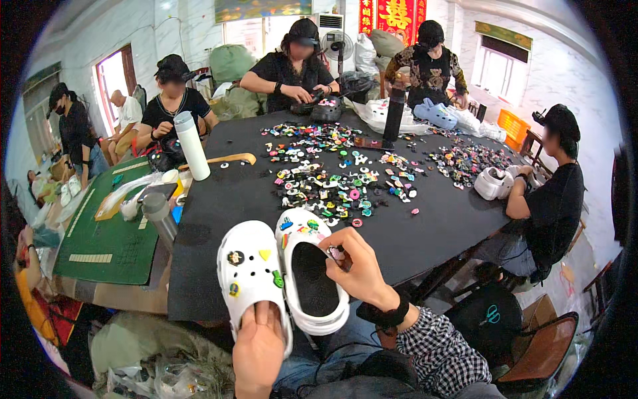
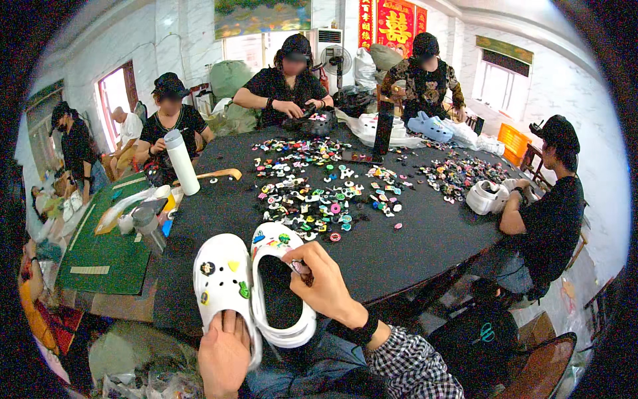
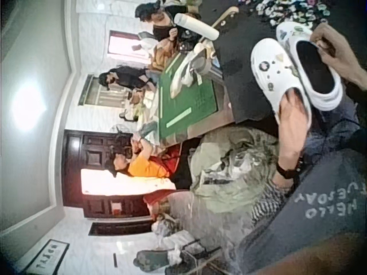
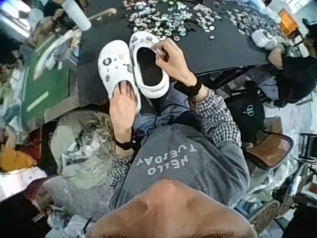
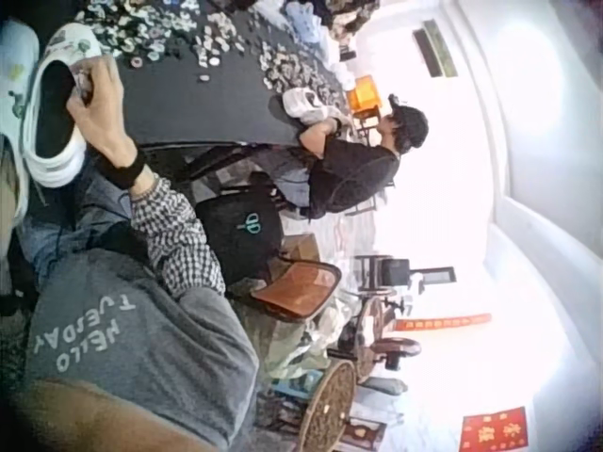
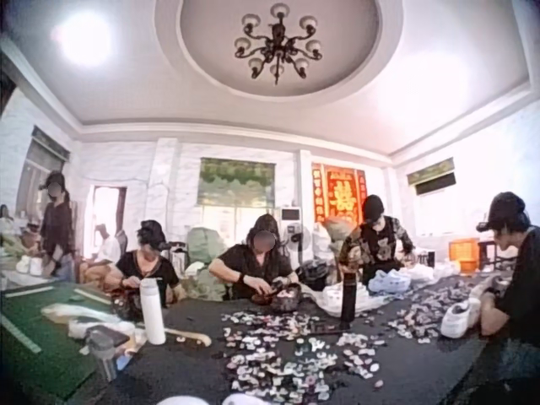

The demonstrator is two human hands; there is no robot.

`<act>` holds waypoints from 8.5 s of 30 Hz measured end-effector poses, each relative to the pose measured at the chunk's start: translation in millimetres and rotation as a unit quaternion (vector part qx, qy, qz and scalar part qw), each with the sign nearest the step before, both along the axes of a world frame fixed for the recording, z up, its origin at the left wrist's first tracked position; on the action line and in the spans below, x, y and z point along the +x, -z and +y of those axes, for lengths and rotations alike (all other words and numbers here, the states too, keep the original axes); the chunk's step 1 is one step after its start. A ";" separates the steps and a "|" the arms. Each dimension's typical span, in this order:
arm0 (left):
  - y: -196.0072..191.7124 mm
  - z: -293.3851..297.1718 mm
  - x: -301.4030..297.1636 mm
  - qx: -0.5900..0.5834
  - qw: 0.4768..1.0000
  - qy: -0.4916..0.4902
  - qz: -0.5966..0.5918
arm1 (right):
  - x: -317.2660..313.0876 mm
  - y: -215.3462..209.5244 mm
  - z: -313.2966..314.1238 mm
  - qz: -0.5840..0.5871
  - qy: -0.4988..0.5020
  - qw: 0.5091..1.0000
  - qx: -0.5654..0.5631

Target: Decorating shoes by inserting colorful pins into the holes of clog-style footwear.

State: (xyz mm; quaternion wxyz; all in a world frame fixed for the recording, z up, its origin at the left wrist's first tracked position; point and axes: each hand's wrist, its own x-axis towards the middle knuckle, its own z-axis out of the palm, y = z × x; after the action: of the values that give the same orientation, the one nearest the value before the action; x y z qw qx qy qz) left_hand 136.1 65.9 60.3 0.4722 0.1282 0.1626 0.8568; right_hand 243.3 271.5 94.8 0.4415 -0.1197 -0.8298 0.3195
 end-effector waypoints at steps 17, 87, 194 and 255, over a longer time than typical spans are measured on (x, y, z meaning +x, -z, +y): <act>-16.7 35.1 12.1 -0.003 0.988 -0.115 -0.100 | 17.8 -9.1 4.2 -0.074 -0.057 0.995 -0.025; 13.5 17.0 -8.7 0.000 0.997 -0.040 -0.059 | -90.7 -98.1 -28.9 -0.353 -0.308 0.850 0.240; 18.6 17.4 -2.9 -0.054 0.992 -0.111 -0.036 | -41.0 -113.1 -28.2 -0.234 -0.235 0.943 -0.014; 52.5 -6.3 5.5 -0.209 0.962 -0.120 0.129 | -84.3 -84.3 -51.9 -0.337 -0.156 0.824 0.429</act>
State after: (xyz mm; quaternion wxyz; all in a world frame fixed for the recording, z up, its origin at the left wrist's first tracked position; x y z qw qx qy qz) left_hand 141.6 59.6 7.8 0.3570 0.1159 0.4121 0.8302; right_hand 159.0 219.7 179.1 0.0851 0.1120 -0.9880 -0.0642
